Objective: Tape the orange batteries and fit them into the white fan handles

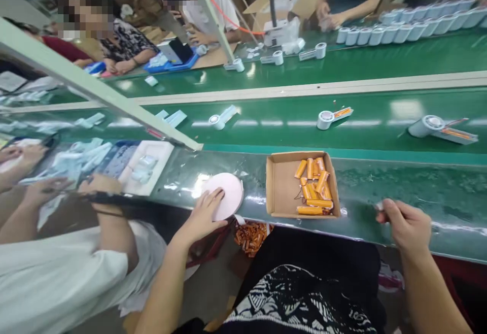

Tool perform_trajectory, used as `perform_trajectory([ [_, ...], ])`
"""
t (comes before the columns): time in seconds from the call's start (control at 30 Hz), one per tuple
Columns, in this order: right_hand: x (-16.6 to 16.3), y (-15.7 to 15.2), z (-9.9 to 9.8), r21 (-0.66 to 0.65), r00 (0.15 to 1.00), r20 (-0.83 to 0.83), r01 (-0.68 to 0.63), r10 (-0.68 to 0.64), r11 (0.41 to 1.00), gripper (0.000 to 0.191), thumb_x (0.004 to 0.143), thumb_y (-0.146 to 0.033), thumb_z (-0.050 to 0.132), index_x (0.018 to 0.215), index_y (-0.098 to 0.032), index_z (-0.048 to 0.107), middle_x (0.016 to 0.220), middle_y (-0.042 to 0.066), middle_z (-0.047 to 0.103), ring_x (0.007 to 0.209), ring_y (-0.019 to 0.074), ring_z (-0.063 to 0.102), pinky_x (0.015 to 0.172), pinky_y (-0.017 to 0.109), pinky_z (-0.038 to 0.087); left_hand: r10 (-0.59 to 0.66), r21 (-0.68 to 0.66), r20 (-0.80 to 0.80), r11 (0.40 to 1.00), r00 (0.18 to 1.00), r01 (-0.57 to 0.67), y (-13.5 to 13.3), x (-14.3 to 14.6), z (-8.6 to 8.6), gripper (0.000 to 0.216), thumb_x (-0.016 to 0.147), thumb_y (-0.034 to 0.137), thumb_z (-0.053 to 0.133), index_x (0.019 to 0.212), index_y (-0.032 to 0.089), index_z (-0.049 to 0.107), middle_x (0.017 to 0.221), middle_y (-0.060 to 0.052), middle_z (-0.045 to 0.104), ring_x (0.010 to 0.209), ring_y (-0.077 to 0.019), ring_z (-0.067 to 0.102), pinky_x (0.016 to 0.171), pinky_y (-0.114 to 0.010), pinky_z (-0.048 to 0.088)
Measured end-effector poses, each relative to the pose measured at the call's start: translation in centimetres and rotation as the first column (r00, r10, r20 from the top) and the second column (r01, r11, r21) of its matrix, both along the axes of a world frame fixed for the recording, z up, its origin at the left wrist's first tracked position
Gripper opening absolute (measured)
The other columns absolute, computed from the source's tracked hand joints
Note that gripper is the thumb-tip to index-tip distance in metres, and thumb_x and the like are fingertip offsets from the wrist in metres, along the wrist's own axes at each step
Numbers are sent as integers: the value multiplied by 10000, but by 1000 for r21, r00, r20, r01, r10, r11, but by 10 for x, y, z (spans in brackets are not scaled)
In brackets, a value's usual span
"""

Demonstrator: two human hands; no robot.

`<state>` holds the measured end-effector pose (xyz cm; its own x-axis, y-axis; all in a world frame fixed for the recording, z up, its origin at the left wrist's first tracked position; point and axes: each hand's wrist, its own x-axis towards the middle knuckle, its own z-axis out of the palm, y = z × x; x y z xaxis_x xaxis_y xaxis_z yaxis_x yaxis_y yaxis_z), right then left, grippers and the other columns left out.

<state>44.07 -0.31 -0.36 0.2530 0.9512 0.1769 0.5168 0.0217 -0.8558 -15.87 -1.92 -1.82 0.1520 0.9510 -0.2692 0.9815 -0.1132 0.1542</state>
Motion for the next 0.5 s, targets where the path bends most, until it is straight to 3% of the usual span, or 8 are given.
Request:
perform_trajectory([
  [0.07,-25,20,10,79,993,12,-122,121,989,620,1042,-677,632,609,-246,739,542,37,694,474,179,648,540,286,534,-10,-34,21,999,1000,11,-1,5,6,861,901,496,716,1666,178,481,1786,-171,404,1665,-427,333,1343,-603,369],
  [0.13,-49,44,21,144,968,90,-247,235,958,510,1061,-611,624,750,-247,801,657,46,768,555,199,700,600,304,576,-3,-41,42,999,999,5,0,8,10,815,909,498,692,1631,165,512,1739,-173,472,1627,-409,394,1332,-581,392],
  [0.23,-66,106,28,177,912,311,-332,267,927,326,1064,-473,617,1146,-242,831,1064,98,862,894,268,798,838,374,650,22,24,28,999,999,-23,1,4,3,730,900,554,670,1513,162,610,1596,-180,615,1534,-420,491,1280,-581,448],
  [0.3,-57,166,28,115,866,452,-294,214,949,380,1057,-309,538,1351,-191,749,1300,155,814,1186,324,756,1052,463,615,14,81,2,997,1000,-14,3,-2,-8,701,896,579,650,1459,161,644,1534,-183,658,1495,-431,516,1257,-592,461],
  [0.37,-34,224,26,-12,806,573,-170,146,985,592,972,-114,472,1554,-94,579,1481,217,718,1355,351,668,1155,521,553,-21,117,-21,993,1000,23,6,-8,-19,696,889,587,639,1438,159,657,1505,-185,677,1471,-434,532,1255,-601,458],
  [0.43,-9,267,25,-109,728,667,-114,158,987,705,897,-47,497,1601,-26,500,1541,267,658,1434,372,602,1181,527,525,-40,128,-33,991,999,44,8,-11,-27,710,884,595,632,1438,151,661,1496,-186,688,1460,-435,539,1257,-605,456],
  [0.5,7,290,24,-156,675,714,-108,188,982,667,883,-45,557,1549,-13,554,1483,287,682,1401,381,620,1166,506,532,-20,122,-30,992,999,24,9,-10,-29,735,894,603,617,1466,143,652,1519,-183,680,1473,-436,530,1253,-603,467],
])
